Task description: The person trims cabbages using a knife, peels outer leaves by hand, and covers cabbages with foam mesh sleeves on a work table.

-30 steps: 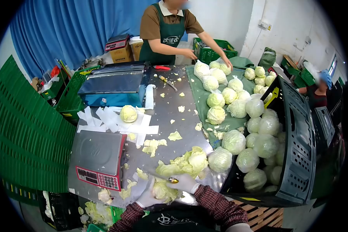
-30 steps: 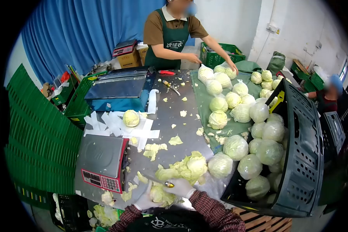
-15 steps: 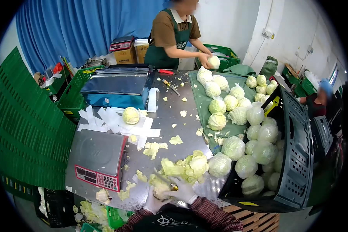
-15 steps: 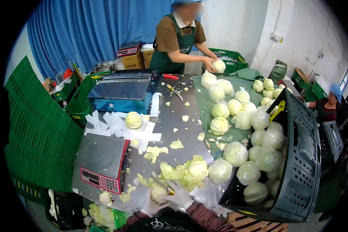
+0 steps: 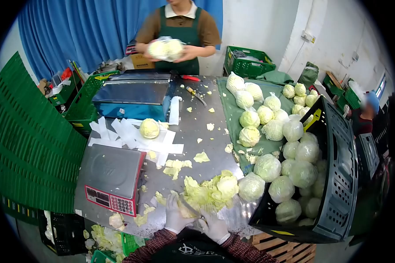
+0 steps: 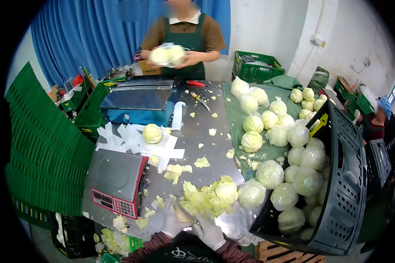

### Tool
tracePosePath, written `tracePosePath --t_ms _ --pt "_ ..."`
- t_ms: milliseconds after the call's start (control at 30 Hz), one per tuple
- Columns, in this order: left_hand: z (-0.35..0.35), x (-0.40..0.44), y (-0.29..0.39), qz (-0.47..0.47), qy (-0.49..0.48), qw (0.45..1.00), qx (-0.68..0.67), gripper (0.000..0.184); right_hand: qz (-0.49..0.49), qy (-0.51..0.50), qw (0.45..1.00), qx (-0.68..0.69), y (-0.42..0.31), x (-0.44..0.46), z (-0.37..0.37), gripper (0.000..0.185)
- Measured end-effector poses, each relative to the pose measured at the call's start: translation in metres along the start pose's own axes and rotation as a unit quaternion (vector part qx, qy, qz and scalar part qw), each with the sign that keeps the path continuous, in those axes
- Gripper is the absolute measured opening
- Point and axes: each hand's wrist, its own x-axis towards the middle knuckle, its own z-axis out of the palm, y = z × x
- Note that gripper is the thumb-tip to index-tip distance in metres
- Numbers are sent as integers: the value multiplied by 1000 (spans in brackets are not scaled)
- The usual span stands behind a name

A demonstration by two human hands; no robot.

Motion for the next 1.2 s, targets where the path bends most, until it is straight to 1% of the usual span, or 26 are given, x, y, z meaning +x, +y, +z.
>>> tracePosePath --t_ms 33,100,133,233,333,367,400,467,500,533,567,633,667,700,767,800,833,900,933,967,1000,1033,1067,1100,1167,1200 --pt "1 -1 2 0 -5 1000 -2 116 5 0 1000 0 1 -4 4 48" --pt "3 1 4 -40 -19 999 0 115 -9 7 1000 -11 -3 -5 9 53" --pt "3 1 3 -40 -21 999 0 115 -84 75 994 -10 6 -3 22 57" --pt "5 -2 -2 -34 -21 999 9 114 -55 48 996 -50 4 -8 28 57" --pt "5 -6 -5 -15 -36 999 25 115 -23 32 998 -47 2 -7 27 57" --pt "4 -6 -5 -28 -45 999 10 115 -23 32 998 -48 4 -5 28 57" --pt "3 -6 -5 -42 -52 998 -6 116 -55 72 993 -77 7 0 28 57" --pt "0 -8 0 -36 -48 998 -11 116 23 102 994 -41 14 15 22 56" --pt "0 -10 4 -32 -45 998 -17 116 133 89 987 23 18 30 4 56" --pt "1 -14 7 -33 -43 998 -19 116 180 131 968 113 24 48 -20 63" --pt "1 -19 8 -23 -29 999 -19 115 181 132 968 114 17 52 -28 63" --pt "3 -20 5 -5 -11 1000 -19 114 121 20 992 8 -3 54 -41 80" --pt "6 -21 -1 6 -13 1000 -13 113 77 30 995 -53 -9 51 -25 93" --pt "6 -21 -1 14 -18 1000 -6 112 74 29 995 -56 -5 47 -12 93" --pt "-4 -28 5 6 -17 1000 -22 112 85 56 995 12 10 46 12 95" --pt "-10 -34 7 0 -23 999 -37 111 132 46 989 55 13 51 10 92" --pt "-11 -44 1 -3 -26 999 -33 111 134 43 988 59 14 52 6 92" --pt "-10 -62 -9 -11 13 990 -143 109 124 -12 992 28 18 56 -3 87" --pt "-16 -69 -13 -52 -5 981 -187 106 83 -4 996 -9 18 53 1 81" --pt "-15 -72 -15 -56 -4 981 -186 106 82 -8 997 -8 15 48 5 81" --pt "-13 -72 -18 -142 -20 922 -360 104 44 -55 997 31 12 44 10 78" --pt "-11 -71 -23 -218 -32 826 -519 102 4 -101 992 70 9 43 15 76" --pt "-7 -71 -30 -219 -26 827 -516 102 -2 -104 992 71 7 43 20 76" --pt "-3 -72 -37 -192 -7 875 -444 102 -1 -117 990 78 6 43 25 76" --pt "8 -76 -46 -134 25 947 -292 101 7 -140 986 87 11 41 32 76" --pt "7 -75 -41 -134 23 946 -293 101 -17 -126 986 110 18 43 33 76"
